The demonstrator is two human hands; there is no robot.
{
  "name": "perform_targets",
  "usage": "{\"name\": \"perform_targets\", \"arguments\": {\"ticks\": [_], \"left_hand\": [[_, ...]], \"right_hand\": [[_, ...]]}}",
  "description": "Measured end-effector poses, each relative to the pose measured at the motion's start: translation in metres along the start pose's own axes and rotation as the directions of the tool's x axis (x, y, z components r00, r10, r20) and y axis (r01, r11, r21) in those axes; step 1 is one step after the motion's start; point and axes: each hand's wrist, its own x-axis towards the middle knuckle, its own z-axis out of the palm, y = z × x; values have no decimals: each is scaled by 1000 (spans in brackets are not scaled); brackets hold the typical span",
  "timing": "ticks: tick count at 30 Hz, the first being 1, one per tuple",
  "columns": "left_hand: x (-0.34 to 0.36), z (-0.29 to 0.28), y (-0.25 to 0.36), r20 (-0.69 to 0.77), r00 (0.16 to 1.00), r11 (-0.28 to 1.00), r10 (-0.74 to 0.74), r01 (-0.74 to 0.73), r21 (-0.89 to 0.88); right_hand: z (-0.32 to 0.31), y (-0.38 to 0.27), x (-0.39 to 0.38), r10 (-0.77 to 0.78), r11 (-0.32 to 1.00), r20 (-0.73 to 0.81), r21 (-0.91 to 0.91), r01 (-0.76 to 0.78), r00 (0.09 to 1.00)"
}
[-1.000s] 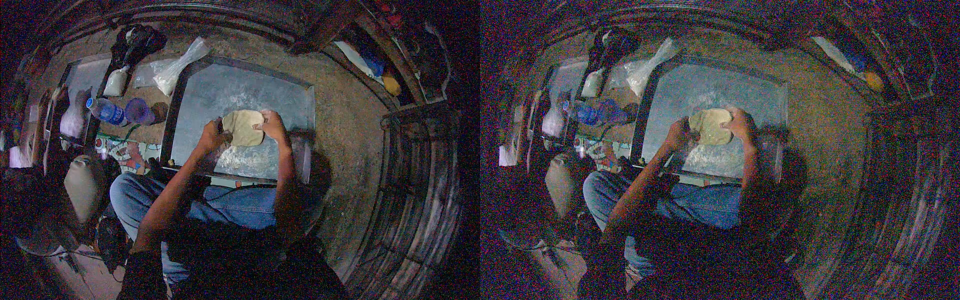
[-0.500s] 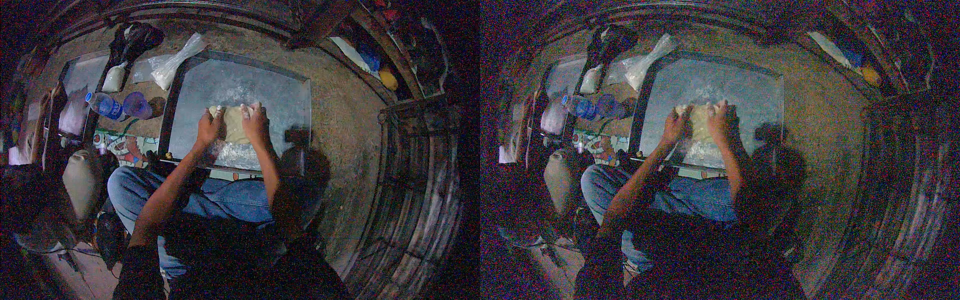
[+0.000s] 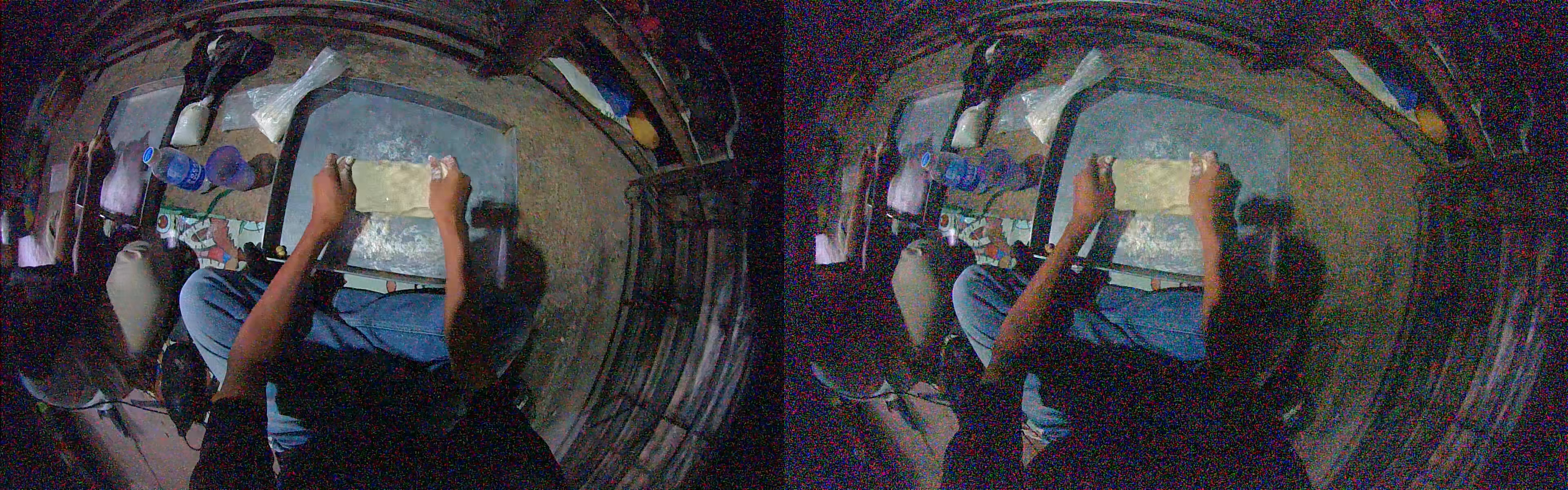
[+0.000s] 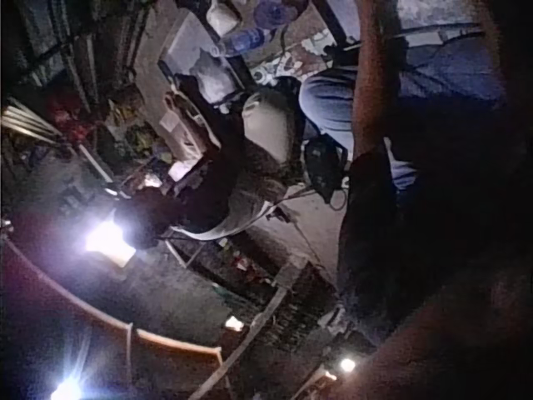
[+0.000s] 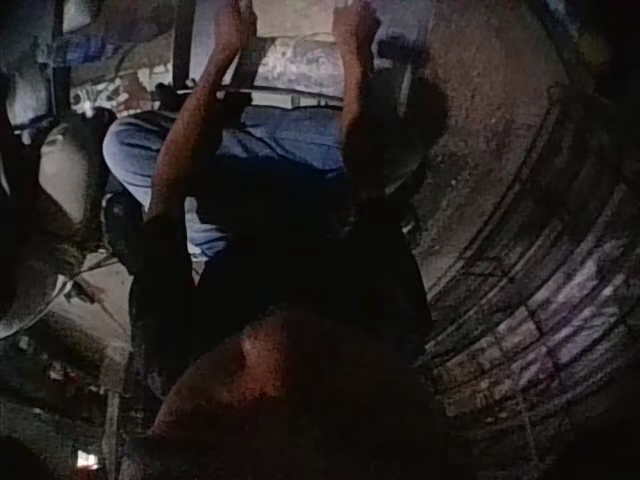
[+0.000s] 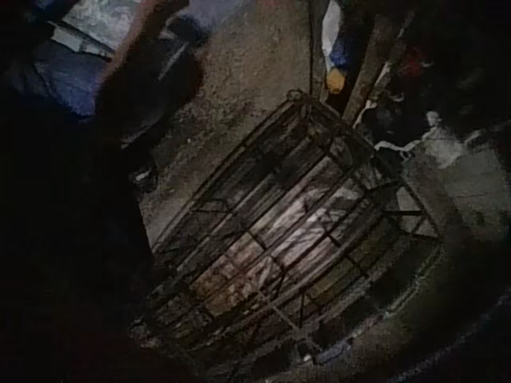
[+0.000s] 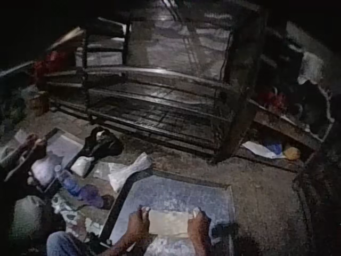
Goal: The person kneads a piece of dough on a metal tray, folding it, rolling it with their hands, and occasionally picking it up to stretch it.
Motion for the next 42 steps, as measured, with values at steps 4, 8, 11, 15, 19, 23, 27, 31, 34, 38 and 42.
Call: {"name": "perform_targets", "arguments": {"ticks": [4,8,11,15,19,23,27,31,34,38,42], "left_hand": [[4,-6,-4,-100,990,995,101,-101,6],[6,-14,-2,-129,990,998,64,-63,12],[11,-19,-9,-95,995,998,38,-42,-39],[13,-18,-8,-40,999,997,10,-13,-80],[6,-35,25,230,973,935,-28,107,-339],[-8,-8,40,259,959,846,117,40,-531],[-13,-14,54,427,903,647,36,305,-699],[-10,-18,50,299,953,646,-53,261,-717],[-5,-21,41,152,987,794,-57,137,-592],[-7,-27,40,561,814,665,-152,504,-551],[-6,-32,48,602,799,758,-17,403,-513]], "right_hand": [[-8,7,7,52,996,-80,79,-46,995],[-16,10,9,57,989,-115,143,-40,992],[-15,14,11,33,982,-127,187,-8,991],[-25,14,12,11,976,29,218,-17,1000],[-43,-1,15,-103,945,183,325,39,978],[-61,-54,-2,-149,847,371,527,-76,917],[-44,-52,-11,-330,911,282,344,227,901],[-22,-29,-1,-280,778,420,626,-53,863],[-32,-25,7,-223,585,613,706,-399,758],[-41,-39,1,-328,140,599,796,-589,731],[-46,-30,9,-326,432,651,747,-505,685]]}}
